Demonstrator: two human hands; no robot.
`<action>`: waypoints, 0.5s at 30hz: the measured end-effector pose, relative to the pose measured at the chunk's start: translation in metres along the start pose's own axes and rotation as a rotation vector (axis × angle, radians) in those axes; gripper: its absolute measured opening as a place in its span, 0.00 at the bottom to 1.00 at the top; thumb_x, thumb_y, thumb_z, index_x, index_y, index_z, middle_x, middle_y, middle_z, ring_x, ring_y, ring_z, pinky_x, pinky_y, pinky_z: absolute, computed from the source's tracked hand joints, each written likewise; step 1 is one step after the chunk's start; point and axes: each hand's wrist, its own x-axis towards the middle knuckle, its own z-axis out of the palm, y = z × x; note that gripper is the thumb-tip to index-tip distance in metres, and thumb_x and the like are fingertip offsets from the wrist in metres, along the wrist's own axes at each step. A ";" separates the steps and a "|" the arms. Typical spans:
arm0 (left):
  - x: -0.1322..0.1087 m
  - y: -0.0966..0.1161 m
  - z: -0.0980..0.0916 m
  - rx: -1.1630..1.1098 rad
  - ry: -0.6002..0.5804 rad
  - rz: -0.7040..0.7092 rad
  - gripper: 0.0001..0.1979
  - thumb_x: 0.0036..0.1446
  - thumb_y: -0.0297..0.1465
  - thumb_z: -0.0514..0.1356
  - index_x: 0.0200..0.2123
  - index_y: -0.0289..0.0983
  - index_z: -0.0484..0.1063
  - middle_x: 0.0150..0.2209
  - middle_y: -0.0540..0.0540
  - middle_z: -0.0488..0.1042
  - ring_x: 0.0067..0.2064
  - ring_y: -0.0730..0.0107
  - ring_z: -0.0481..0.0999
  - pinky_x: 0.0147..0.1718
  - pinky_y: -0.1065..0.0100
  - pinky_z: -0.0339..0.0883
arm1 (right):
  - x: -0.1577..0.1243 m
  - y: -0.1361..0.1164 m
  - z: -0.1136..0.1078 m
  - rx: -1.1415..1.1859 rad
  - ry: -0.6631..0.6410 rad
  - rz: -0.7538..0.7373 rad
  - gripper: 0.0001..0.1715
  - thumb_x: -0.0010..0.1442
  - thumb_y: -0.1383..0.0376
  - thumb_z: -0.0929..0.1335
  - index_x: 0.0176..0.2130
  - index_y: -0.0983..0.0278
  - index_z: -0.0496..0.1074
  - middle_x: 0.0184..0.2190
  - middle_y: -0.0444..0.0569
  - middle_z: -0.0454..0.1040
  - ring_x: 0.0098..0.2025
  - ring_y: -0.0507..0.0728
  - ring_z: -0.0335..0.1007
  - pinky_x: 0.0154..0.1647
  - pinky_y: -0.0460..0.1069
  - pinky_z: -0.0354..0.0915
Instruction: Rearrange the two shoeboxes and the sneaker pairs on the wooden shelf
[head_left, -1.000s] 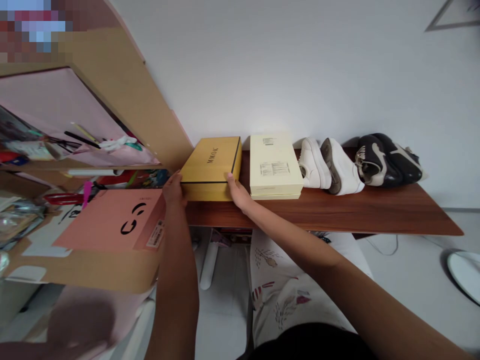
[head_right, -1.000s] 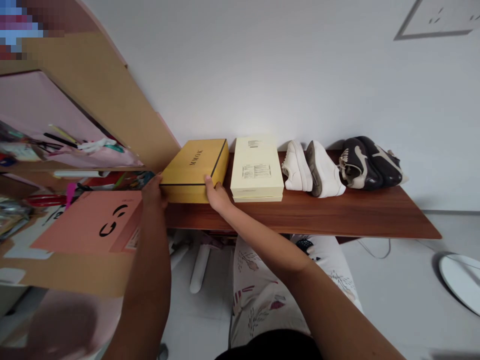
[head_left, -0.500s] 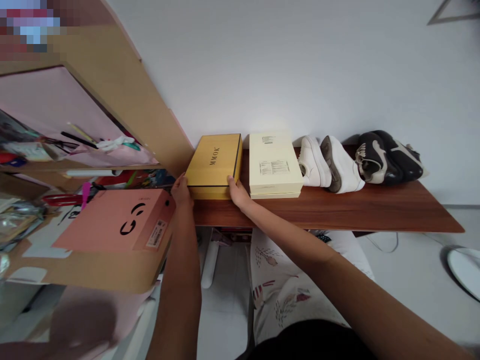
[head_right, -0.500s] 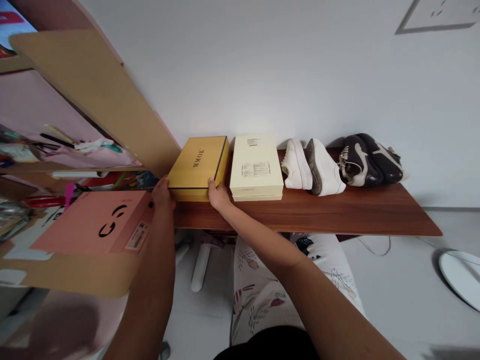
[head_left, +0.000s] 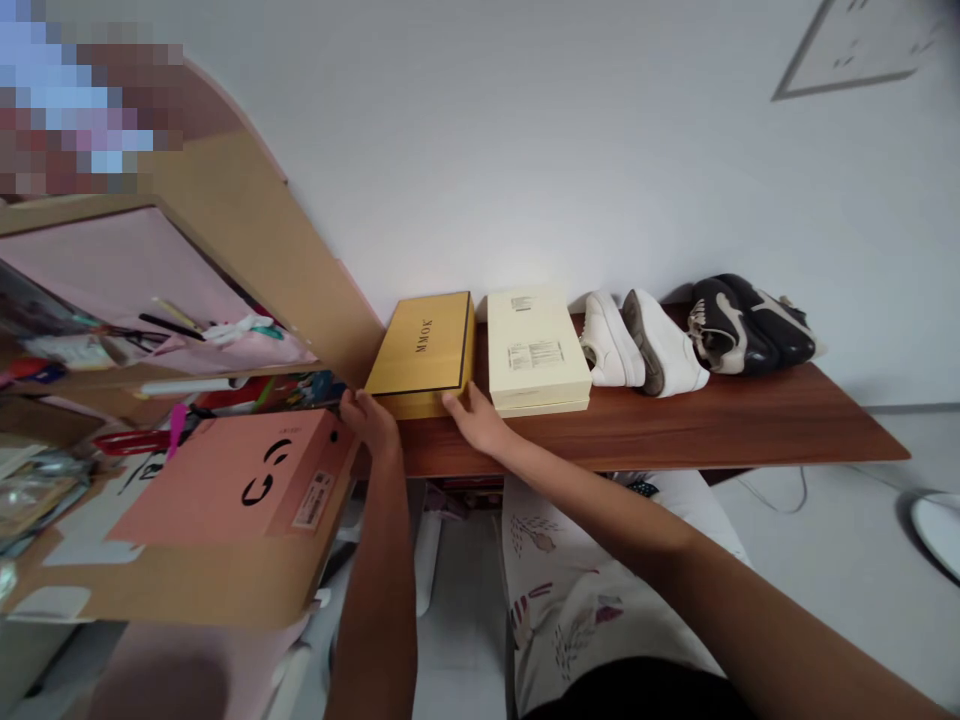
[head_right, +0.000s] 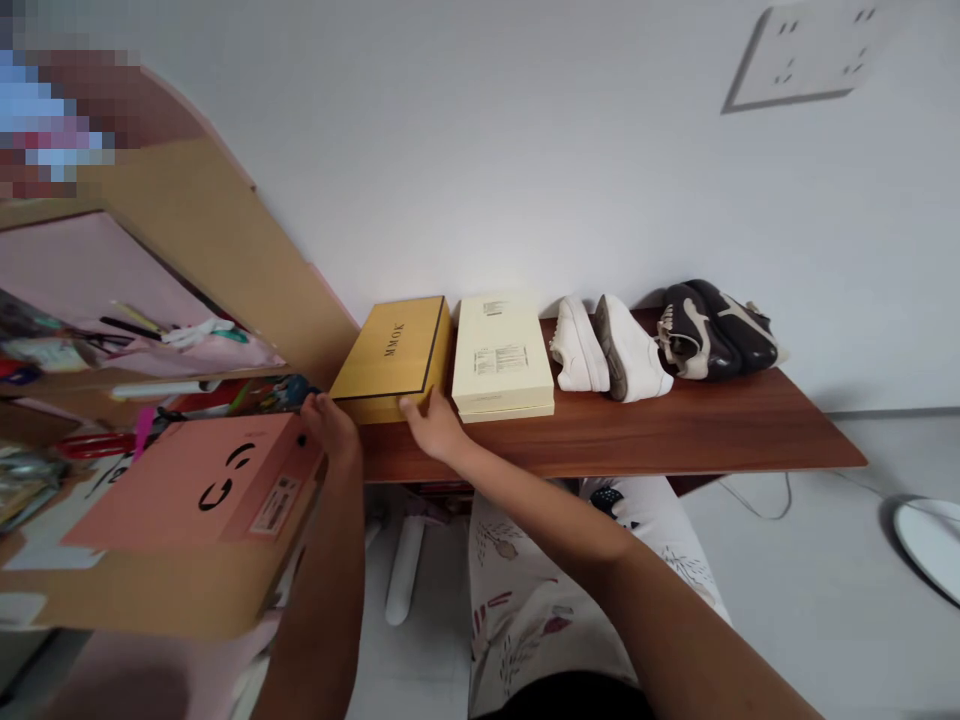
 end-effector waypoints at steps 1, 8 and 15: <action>-0.016 0.002 0.000 0.057 0.061 0.054 0.21 0.67 0.39 0.45 0.59 0.37 0.55 0.65 0.32 0.53 0.70 0.57 0.48 0.67 0.57 0.43 | -0.013 -0.002 -0.008 0.000 -0.024 -0.060 0.48 0.58 0.40 0.65 0.65 0.65 0.59 0.63 0.58 0.65 0.67 0.64 0.58 0.68 0.59 0.53; -0.148 0.001 0.020 0.036 -0.350 0.213 0.22 0.65 0.43 0.52 0.59 0.44 0.63 0.62 0.38 0.63 0.66 0.58 0.61 0.65 0.61 0.50 | -0.063 -0.014 -0.116 -0.186 0.134 -0.419 0.40 0.62 0.49 0.66 0.68 0.55 0.55 0.68 0.52 0.56 0.70 0.62 0.51 0.70 0.62 0.49; -0.147 -0.009 0.072 0.059 -0.572 -0.049 0.23 0.64 0.34 0.52 0.62 0.37 0.64 0.61 0.38 0.68 0.63 0.59 0.66 0.64 0.58 0.55 | -0.016 0.029 -0.189 -0.118 0.401 -0.178 0.42 0.59 0.47 0.67 0.65 0.60 0.58 0.64 0.58 0.63 0.66 0.65 0.58 0.64 0.64 0.57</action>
